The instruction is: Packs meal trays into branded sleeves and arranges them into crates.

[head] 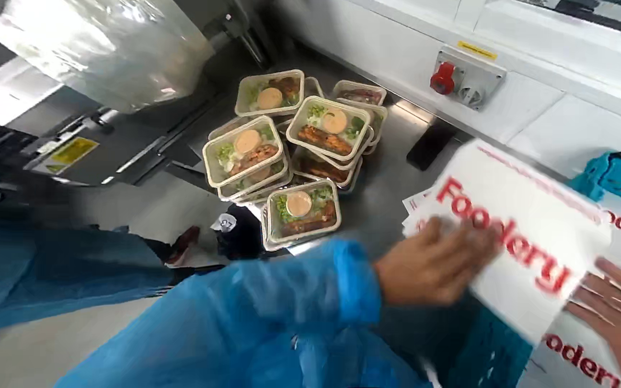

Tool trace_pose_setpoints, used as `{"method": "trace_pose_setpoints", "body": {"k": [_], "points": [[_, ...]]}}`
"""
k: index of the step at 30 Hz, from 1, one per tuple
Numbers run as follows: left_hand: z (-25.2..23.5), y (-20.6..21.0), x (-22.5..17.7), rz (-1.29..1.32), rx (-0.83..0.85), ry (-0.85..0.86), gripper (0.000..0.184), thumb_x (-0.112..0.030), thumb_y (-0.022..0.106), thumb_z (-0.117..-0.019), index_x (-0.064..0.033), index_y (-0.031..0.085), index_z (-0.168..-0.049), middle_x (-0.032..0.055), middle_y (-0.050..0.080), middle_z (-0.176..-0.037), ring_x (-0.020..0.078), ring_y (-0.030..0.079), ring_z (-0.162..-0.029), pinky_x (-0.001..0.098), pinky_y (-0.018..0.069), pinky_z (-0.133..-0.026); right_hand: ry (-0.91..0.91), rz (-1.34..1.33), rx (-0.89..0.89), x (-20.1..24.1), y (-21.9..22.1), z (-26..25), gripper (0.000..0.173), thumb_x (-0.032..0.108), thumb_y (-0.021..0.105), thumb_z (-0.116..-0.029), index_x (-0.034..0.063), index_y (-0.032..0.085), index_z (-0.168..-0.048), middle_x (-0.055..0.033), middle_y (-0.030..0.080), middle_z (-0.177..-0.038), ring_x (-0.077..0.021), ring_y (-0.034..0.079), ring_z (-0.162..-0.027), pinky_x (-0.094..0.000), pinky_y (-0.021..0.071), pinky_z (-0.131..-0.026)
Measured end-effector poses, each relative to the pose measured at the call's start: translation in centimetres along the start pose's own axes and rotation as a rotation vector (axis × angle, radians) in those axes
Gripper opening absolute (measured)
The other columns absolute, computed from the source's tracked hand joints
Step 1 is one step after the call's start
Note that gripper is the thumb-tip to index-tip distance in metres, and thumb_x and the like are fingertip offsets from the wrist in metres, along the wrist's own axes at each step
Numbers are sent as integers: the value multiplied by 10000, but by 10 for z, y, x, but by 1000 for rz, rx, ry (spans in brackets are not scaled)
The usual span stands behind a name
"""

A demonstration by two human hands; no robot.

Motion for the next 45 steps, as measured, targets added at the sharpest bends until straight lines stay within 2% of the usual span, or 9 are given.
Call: {"method": "trace_pose_setpoints", "body": {"k": [5, 9, 13, 22, 29, 32, 36, 42, 45], "points": [[80, -64, 15, 317, 173, -289, 773, -607, 650, -905, -213, 452, -1539, 121, 430, -1592, 282, 423, -1468, 646, 324, -1169, -139, 238, 224, -4, 136, 8, 244, 291, 716, -909, 126, 691, -1086, 54, 746, -879, -57, 719, -776, -257, 619, -682], [183, -87, 68, 641, 288, -561, 417, -272, 639, -1017, -68, 599, -1379, 103, 734, -986, 226, 718, -827, 457, 607, -769, -77, 341, 311, -31, 251, 47, 227, 208, 809, -853, 109, 709, -1031, -13, 730, -851, -137, 708, -735, -359, 619, -670], [281, -116, 62, 846, 138, -661, 337, -142, 554, -1050, -87, 639, -1372, 70, 740, -1044, 128, 702, -864, 334, 601, -828, -53, 565, 185, -29, 309, 90, 415, 334, 910, -750, 78, 673, -975, -72, 674, -775, -232, 671, -689, -490, 578, -650], [337, -141, 64, 1005, -50, -319, 260, -66, 564, -996, -40, 763, -1161, 81, 734, -1078, 154, 680, -1015, 333, 568, -932, 280, 249, 745, -20, 368, 198, 156, 225, 696, -963, 126, 717, -1082, 18, 743, -944, -70, 703, -873, -245, 584, -813], [323, -123, 30, 672, 383, -137, 794, -566, 716, -887, -100, 519, -1499, 89, 701, -1268, 247, 677, -1153, 483, 565, -968, 226, 39, 401, -44, 373, 194, 101, 50, 672, -941, 38, 705, -1035, -52, 751, -889, -129, 723, -802, -284, 612, -762], [317, -128, 8, 770, 501, -134, 280, -264, 634, -1010, -24, 725, -1124, 127, 742, -872, 273, 736, -789, 486, 605, -743, -51, 421, 208, -39, 351, 206, 179, 294, 782, -885, 121, 759, -848, 29, 697, -701, -60, 639, -614, -276, 547, -583], [287, -122, 23, 542, 533, -110, 406, -359, 524, -1055, -39, 739, -929, 132, 706, -730, 317, 725, -720, 512, 580, -683, -38, 320, 116, -89, 335, 219, 504, 412, 792, -828, 21, 680, -1125, 17, 739, -981, -22, 697, -915, -270, 592, -861], [289, -130, 227, 320, 214, -1307, 664, -593, 403, -1050, -9, 698, -1162, 238, 717, -1008, 431, 696, -978, 669, 521, -862, 17, -349, -344, -78, 242, 120, 206, 183, 574, -1027, 105, 582, -1217, 74, 723, -968, -38, 715, -854, -273, 634, -770], [294, -70, 258, 649, 249, -1373, 622, -575, 606, -976, 20, 700, -1131, 238, 704, -1057, 385, 683, -1006, 625, 523, -918, 69, -412, -305, -57, 241, 46, 296, 232, 589, -1030, 143, 535, -1307, 59, 701, -1071, -45, 702, -928, -283, 620, -805]]}}
Point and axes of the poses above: each hand's wrist, its own z-axis away from the middle knuckle, its own y-axis out of the palm, x = y × z, the point moved 7 cm from there along -z, towards the middle knuckle
